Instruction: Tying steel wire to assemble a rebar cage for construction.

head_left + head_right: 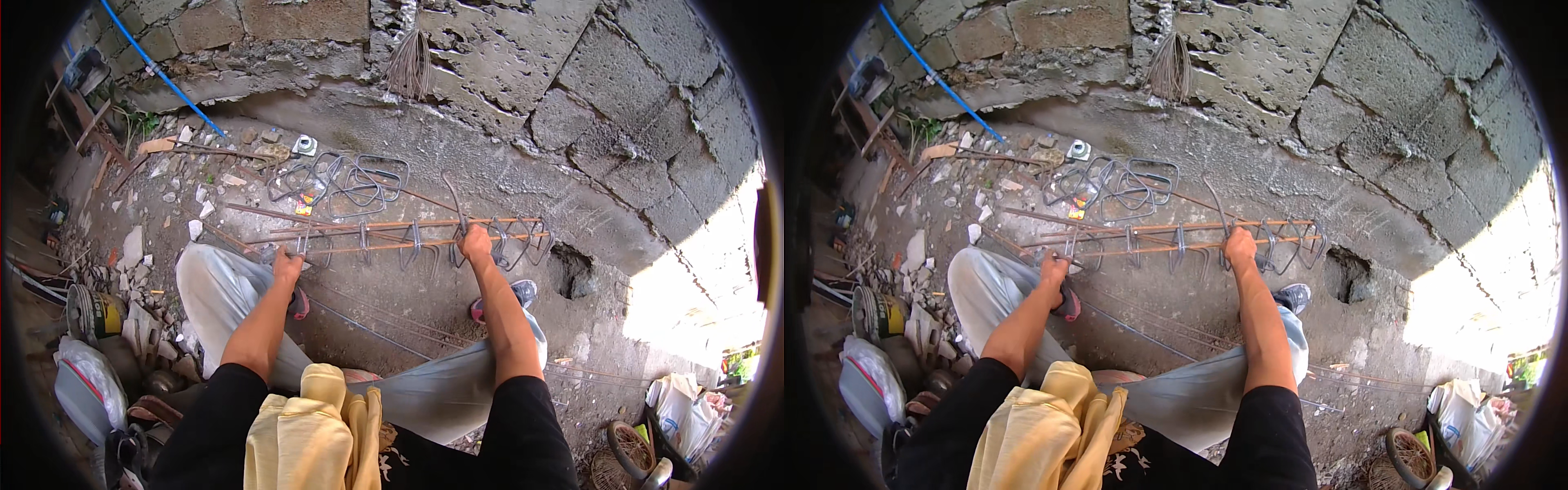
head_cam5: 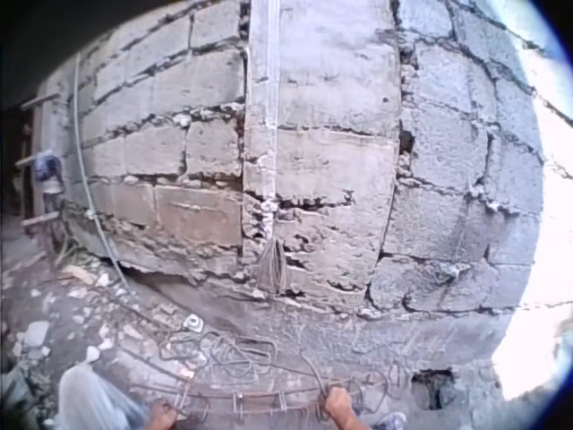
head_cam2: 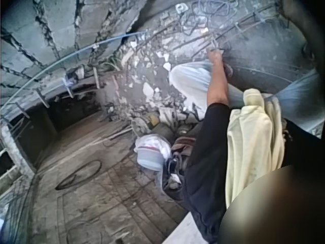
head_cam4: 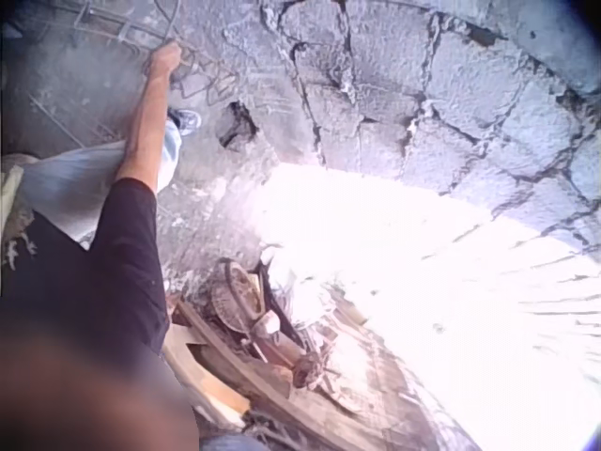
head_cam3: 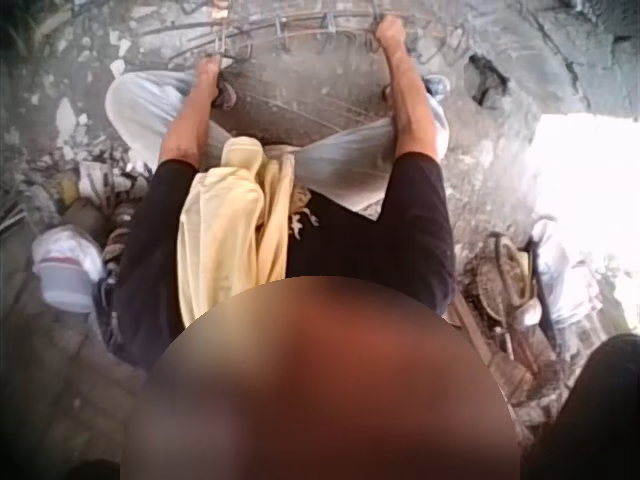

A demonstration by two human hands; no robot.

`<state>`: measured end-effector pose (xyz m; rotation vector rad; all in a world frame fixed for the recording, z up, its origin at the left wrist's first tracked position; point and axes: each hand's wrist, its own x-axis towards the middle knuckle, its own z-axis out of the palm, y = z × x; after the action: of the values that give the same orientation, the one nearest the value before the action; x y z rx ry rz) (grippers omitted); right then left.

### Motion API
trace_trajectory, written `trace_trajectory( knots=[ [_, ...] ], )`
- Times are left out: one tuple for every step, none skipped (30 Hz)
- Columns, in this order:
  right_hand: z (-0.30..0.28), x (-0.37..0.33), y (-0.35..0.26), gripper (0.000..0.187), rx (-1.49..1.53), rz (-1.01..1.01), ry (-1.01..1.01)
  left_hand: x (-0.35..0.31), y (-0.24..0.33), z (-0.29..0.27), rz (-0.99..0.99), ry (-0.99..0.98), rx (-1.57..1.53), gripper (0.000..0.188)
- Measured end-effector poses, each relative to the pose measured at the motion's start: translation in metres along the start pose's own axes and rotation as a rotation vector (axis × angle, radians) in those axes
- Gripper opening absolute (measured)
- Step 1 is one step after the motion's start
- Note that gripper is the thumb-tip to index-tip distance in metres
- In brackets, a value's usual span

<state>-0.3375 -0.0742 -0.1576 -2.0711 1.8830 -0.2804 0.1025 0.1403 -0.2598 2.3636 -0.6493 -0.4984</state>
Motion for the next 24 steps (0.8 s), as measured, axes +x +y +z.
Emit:
trace_trajectory(
  knots=[
    [0.002, 0.001, 0.000, 0.025, -0.024, 0.020, -0.051, -0.007, -0.019, 0.006, 0.202, 0.118, -0.202, 0.057],
    [0.005, -0.001, 0.036, 0.025, -0.040, 0.036, -0.012, -0.040, 0.009, 0.032, 0.100, -0.052, -0.382, 0.055],
    [0.003, 0.003, 0.051, 0.025, -0.065, 0.041, -0.012, -0.051, 0.025, 0.041, 0.087, -0.068, -0.397, 0.055],
    [0.002, 0.006, 0.062, 0.027, -0.039, 0.051, -0.009, -0.055, 0.037, 0.046, 0.072, -0.132, -0.440, 0.054],
    [0.007, 0.009, 0.035, 0.028, 0.019, 0.017, -0.029, -0.046, 0.026, 0.033, 0.047, -0.140, -0.465, 0.053],
    [0.007, 0.005, 0.015, 0.033, 0.057, 0.027, -0.006, -0.035, 0.006, 0.032, 0.097, -0.107, -0.560, 0.052],
    [0.007, 0.005, 0.018, 0.033, 0.047, 0.014, -0.010, -0.036, 0.009, 0.035, 0.085, -0.099, -0.569, 0.052],
    [0.003, 0.009, 0.025, 0.033, 0.044, 0.052, -0.016, -0.038, 0.019, 0.040, 0.090, -0.068, -0.621, 0.053],
    [0.001, 0.014, 0.030, 0.033, 0.044, 0.092, -0.022, -0.039, 0.027, 0.041, 0.096, -0.038, -0.670, 0.053],
    [0.002, 0.017, 0.023, 0.030, 0.054, 0.029, -0.003, -0.036, 0.019, 0.037, 0.149, 0.031, -0.588, 0.052],
    [-0.002, 0.018, 0.028, 0.030, 0.032, 0.036, -0.002, -0.044, 0.027, 0.040, 0.137, 0.016, -0.602, 0.052],
    [-0.005, 0.020, 0.033, 0.031, -0.018, 0.045, 0.046, -0.053, 0.034, 0.043, 0.046, -0.059, -0.750, 0.053],
    [-0.005, 0.020, 0.037, 0.033, -0.048, 0.054, 0.091, -0.056, 0.038, 0.042, -0.037, -0.126, -0.882, 0.053],
    [-0.005, 0.018, 0.041, 0.033, -0.053, 0.064, 0.090, -0.059, 0.042, 0.041, -0.040, -0.137, -0.879, 0.053],
    [-0.004, 0.016, 0.046, 0.033, -0.094, 0.111, 0.084, -0.061, 0.047, 0.042, 0.013, -0.145, -0.826, 0.053],
    [-0.005, 0.014, 0.047, 0.032, -0.134, 0.152, 0.074, -0.063, 0.048, 0.044, 0.064, -0.146, -0.772, 0.053],
    [-0.006, 0.013, 0.048, 0.032, -0.142, 0.160, 0.069, -0.061, 0.047, 0.044, 0.055, -0.156, -0.770, 0.053],
    [-0.007, 0.014, 0.049, 0.032, -0.137, 0.193, 0.030, -0.056, 0.045, 0.042, 0.045, -0.219, -0.649, 0.054],
    [-0.011, 0.016, 0.056, 0.032, -0.135, 0.232, 0.000, -0.054, 0.044, 0.044, 0.042, -0.289, -0.533, 0.054],
    [-0.013, 0.018, 0.062, 0.033, -0.162, 0.278, -0.008, -0.058, 0.044, 0.051, 0.063, -0.210, -0.654, 0.053],
    [-0.015, 0.016, 0.070, 0.033, -0.176, 0.297, -0.004, -0.059, 0.043, 0.055, 0.060, -0.233, -0.659, 0.053],
    [-0.011, 0.013, 0.069, 0.034, -0.139, 0.275, 0.013, -0.057, 0.045, 0.056, 0.055, -0.189, -0.728, 0.052],
    [-0.008, 0.004, 0.064, 0.036, -0.103, 0.255, 0.020, -0.057, 0.039, 0.056, 0.041, -0.145, -0.789, 0.051],
    [-0.007, 0.004, 0.057, 0.035, -0.096, 0.263, -0.027, -0.052, 0.035, 0.054, 0.082, -0.110, -0.720, 0.049]
  ],
)
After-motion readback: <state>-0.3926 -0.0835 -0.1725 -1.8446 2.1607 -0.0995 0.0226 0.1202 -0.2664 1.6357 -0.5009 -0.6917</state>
